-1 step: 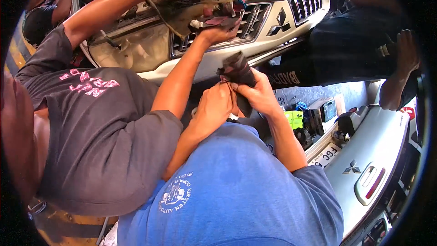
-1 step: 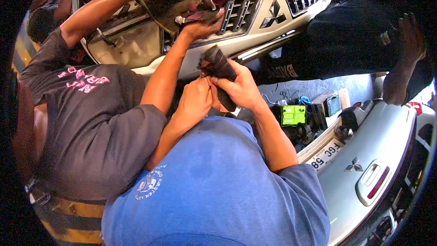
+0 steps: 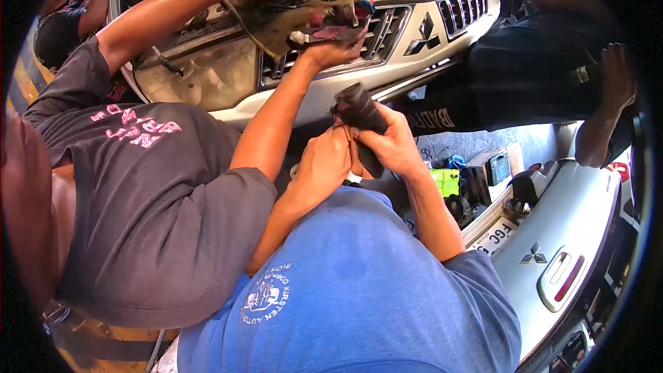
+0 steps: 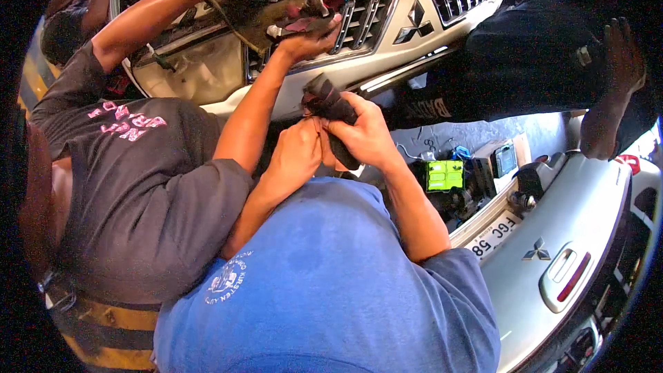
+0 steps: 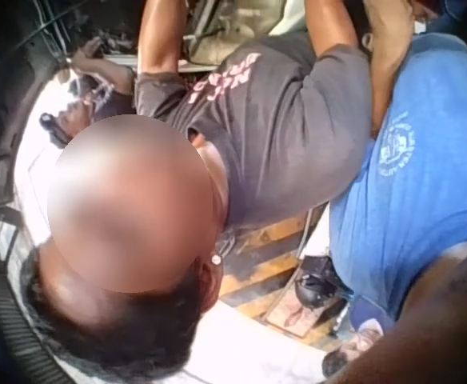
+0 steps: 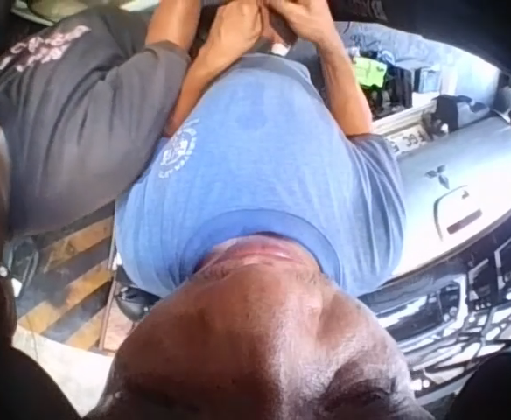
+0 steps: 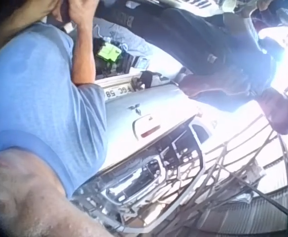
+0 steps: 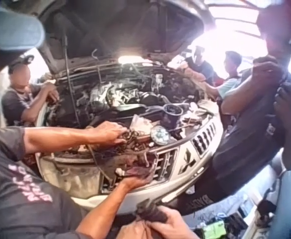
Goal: Cleaning and inspecting engine valves and components during a vehicle repair.
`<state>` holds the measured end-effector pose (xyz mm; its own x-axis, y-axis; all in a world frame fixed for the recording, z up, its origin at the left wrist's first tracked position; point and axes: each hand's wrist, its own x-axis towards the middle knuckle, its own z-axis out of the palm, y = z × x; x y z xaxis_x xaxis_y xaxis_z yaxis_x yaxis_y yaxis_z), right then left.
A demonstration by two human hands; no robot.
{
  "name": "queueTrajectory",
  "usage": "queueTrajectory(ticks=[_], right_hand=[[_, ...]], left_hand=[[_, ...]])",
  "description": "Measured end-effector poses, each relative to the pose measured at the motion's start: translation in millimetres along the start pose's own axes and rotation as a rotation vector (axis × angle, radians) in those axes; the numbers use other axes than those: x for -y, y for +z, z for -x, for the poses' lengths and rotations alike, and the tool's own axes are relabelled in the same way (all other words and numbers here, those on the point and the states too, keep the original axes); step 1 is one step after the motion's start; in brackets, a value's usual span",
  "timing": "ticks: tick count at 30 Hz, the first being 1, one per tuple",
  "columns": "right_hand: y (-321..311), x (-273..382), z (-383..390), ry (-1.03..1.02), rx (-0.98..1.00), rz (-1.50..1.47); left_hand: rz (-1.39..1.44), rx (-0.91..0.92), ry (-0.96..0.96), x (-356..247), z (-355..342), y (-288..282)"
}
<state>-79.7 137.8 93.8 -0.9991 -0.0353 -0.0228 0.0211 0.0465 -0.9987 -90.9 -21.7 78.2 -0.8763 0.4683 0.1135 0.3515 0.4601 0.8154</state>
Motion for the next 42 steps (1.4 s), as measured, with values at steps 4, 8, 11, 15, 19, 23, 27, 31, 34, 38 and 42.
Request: queueTrajectory(ticks=[4,8,11,15,19,23,27,31,34,38,42], right_hand=[[11.0,-10.4,4.0,-0.040,-0.194,0.310],[9.0,-13.7,-4.2,-0.031,-0.283,0.279],[-15.3,-7.4,-12.9,0.314,-0.296,-0.471],[-30.5,-3.7,-7.7,0.276,-0.211,-0.438],[-12.7,-10.6,2.9,0.033,0.118,-0.420],[-7.1,-14.9,-11.7,0.105,-0.123,-0.378],[-18.6,-8.0,-20.2,0.263,-0.269,-0.641],[-24.8,-7.5,-3.1,0.154,0.100,-0.911],[-24.1,-15.4,-3.6,-0.055,0.027,-0.392],[-47.0,-17.1,-7.8,0.116,-0.121,-0.719],[-66.8,0.4,-4.6,0.125,-0.064,-0.698]], left_hand=[[-0.145,0.021,-0.053,1.1,4.5,6.3],[-0.140,0.022,-0.015,-0.7,-0.9,8.0],[-0.096,-0.031,0.088,-8.8,-2.9,6.4],[0.558,0.247,-0.340,-10.8,-6.9,-3.6],[0.586,0.241,0.009,-7.1,-15.7,-4.7],[0.489,0.399,-0.275,-14.4,-17.1,3.4],[0.558,0.451,-0.198,-21.1,-21.4,11.1],[0.921,0.466,-0.288,-3.8,-34.3,7.3],[0.904,0.512,-0.329,9.9,-36.1,8.6],[0.958,0.545,-0.271,12.6,-39.9,5.2],[0.887,0.455,-0.341,0.9,-48.1,-6.5]])
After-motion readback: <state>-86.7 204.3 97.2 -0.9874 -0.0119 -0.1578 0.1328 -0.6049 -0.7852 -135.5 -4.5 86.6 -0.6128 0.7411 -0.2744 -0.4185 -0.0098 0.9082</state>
